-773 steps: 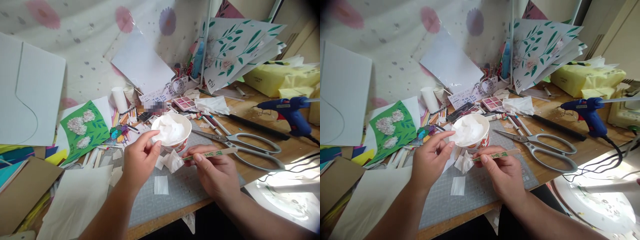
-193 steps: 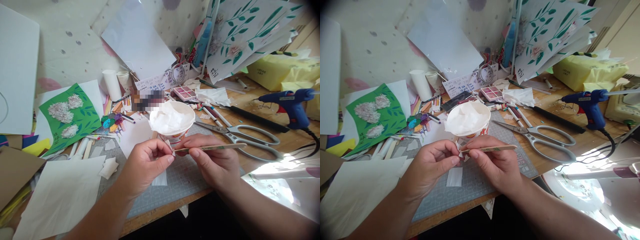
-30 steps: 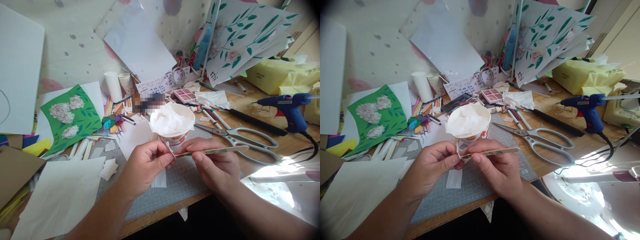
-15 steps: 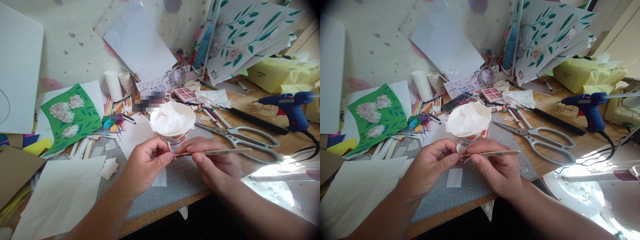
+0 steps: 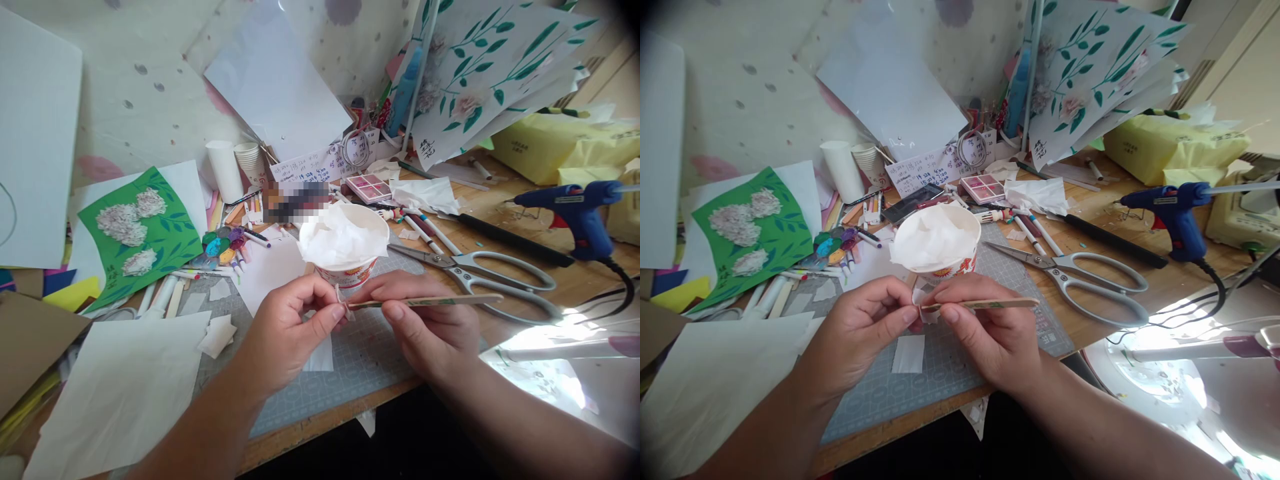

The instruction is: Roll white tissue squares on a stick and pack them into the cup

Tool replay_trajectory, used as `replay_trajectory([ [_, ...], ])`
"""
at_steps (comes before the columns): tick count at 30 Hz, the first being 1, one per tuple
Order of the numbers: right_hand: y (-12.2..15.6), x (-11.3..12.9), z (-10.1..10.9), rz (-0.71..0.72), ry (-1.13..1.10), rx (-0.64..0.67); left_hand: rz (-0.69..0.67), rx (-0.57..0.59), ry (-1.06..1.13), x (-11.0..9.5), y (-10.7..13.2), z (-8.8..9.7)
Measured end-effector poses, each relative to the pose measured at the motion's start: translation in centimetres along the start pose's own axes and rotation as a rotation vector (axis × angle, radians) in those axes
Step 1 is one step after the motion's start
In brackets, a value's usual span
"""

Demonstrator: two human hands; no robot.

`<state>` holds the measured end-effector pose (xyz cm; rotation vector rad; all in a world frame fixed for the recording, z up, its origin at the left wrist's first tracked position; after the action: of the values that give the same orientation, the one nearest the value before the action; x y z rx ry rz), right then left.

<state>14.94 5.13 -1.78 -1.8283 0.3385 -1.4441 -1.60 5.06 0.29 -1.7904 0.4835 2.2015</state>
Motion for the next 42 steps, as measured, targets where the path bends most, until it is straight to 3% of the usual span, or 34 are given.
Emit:
replay_trajectory([
  [6, 0.21, -0.30, 0.04, -0.047, -0.032, 0.002, 0.012, 0.019, 0.046, -0.09, 0.07, -0.18],
  [19, 0.00, 0.13, -0.01, -0.023, 0.004, 0.019, 0.015, -0.003, -0.083, -0.20, 0.03, -0.02],
  [42, -0.20, 0.35, 0.00, -0.020, 0.062, 0.025, 0.027, 0.005, -0.116, -0.16, 0.07, -0.03],
])
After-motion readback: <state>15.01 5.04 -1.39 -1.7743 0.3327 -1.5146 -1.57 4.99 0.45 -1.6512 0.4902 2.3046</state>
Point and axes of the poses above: each hand's wrist, its own y-axis away from the middle knuckle, its own z-axis out of the back of the hand, x = y × z, the point moved 5 cm from there along -y, towards the middle knuckle, and after that the axes turned 10 degrees about x, right-handed, at the moved point
